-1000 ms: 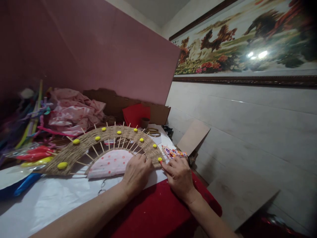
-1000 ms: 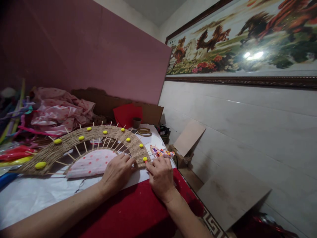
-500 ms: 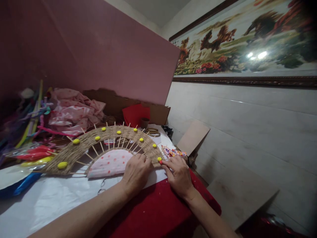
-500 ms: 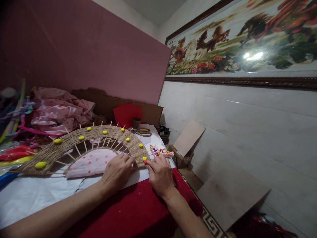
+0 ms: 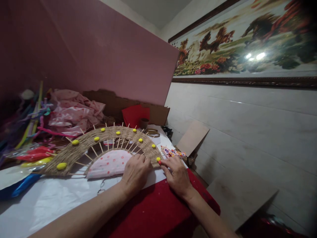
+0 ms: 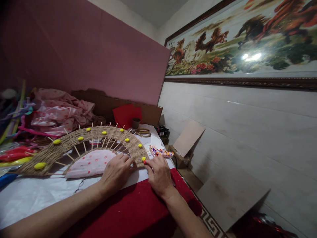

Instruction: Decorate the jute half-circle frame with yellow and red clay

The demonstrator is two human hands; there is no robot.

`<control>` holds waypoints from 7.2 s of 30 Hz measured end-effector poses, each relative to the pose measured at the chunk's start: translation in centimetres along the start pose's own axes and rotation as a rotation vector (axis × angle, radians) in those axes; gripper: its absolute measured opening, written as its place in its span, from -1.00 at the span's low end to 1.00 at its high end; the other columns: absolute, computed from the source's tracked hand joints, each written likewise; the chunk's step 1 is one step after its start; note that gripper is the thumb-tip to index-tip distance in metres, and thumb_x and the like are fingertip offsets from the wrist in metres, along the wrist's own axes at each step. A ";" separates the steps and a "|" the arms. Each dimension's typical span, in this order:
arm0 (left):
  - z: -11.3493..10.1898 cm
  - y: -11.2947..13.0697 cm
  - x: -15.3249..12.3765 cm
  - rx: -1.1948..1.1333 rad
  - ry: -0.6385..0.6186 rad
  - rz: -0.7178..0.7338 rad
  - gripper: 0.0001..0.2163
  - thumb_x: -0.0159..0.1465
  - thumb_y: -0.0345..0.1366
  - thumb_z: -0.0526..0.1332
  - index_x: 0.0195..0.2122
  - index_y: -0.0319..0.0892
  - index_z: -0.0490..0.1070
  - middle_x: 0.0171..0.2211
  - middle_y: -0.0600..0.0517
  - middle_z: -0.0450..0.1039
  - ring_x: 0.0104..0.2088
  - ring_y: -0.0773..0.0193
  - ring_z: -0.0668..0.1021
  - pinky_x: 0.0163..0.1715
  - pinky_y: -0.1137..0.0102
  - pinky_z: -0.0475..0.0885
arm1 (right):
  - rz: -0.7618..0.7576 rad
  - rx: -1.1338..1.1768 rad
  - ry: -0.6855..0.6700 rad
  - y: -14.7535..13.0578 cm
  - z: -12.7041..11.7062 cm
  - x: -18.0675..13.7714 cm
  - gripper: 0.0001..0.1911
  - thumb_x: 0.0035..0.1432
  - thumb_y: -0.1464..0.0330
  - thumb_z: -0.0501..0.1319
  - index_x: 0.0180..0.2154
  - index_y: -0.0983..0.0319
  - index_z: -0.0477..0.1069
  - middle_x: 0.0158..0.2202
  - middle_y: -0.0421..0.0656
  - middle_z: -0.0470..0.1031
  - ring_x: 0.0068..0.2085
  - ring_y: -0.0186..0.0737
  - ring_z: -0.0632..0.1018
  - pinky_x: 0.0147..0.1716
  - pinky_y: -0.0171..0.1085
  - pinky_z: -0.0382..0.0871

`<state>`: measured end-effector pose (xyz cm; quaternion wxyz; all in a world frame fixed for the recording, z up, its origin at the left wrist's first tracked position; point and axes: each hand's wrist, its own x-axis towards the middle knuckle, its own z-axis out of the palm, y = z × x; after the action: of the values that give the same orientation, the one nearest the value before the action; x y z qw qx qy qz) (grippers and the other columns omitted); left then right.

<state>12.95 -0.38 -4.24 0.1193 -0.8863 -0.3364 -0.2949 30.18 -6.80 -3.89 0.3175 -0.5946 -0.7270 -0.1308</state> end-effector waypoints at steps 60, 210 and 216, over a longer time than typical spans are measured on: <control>0.2 -0.2 0.1 -0.692 0.327 -0.011 -0.43 0.00 -0.63 0.03 0.07 -0.21 0.04 -0.04 -0.16 0.19 -0.07 0.15 0.33 -0.05 0.19 0.31 | -0.061 0.506 -0.050 -4.0 -0.1 3.3 -0.98 0.10 0.44 0.19 -0.37 0.23 0.39 -0.42 -0.18 0.41 -0.37 -0.26 0.41 -0.36 -0.30 0.28; -0.7 -0.3 0.2 -0.305 0.245 -0.111 -0.82 0.28 -0.38 0.00 -0.37 -0.20 0.37 -0.46 0.00 0.39 -0.42 0.28 0.46 -0.42 0.41 0.30 | 0.348 0.845 0.078 3.8 1.1 4.6 -0.94 -0.08 0.39 0.30 -0.45 0.22 0.51 -0.53 -0.22 0.49 -0.50 -0.32 0.45 -0.52 -0.35 0.31; -0.4 -0.2 0.3 -0.216 0.238 -0.112 -0.83 0.26 -0.39 0.02 -0.39 -0.17 0.38 -0.48 0.03 0.38 -0.43 0.29 0.45 -0.44 0.42 0.29 | 0.171 0.630 0.060 4.0 0.3 4.1 -0.96 -0.06 0.40 0.29 -0.48 0.18 0.54 -0.47 -0.18 0.52 -0.42 -0.26 0.45 -0.45 -0.31 0.27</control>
<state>12.87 -0.25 -3.73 0.0458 -0.8325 -0.3354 -0.4385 33.54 -2.40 -2.36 0.5172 -0.5217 -0.6694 0.1103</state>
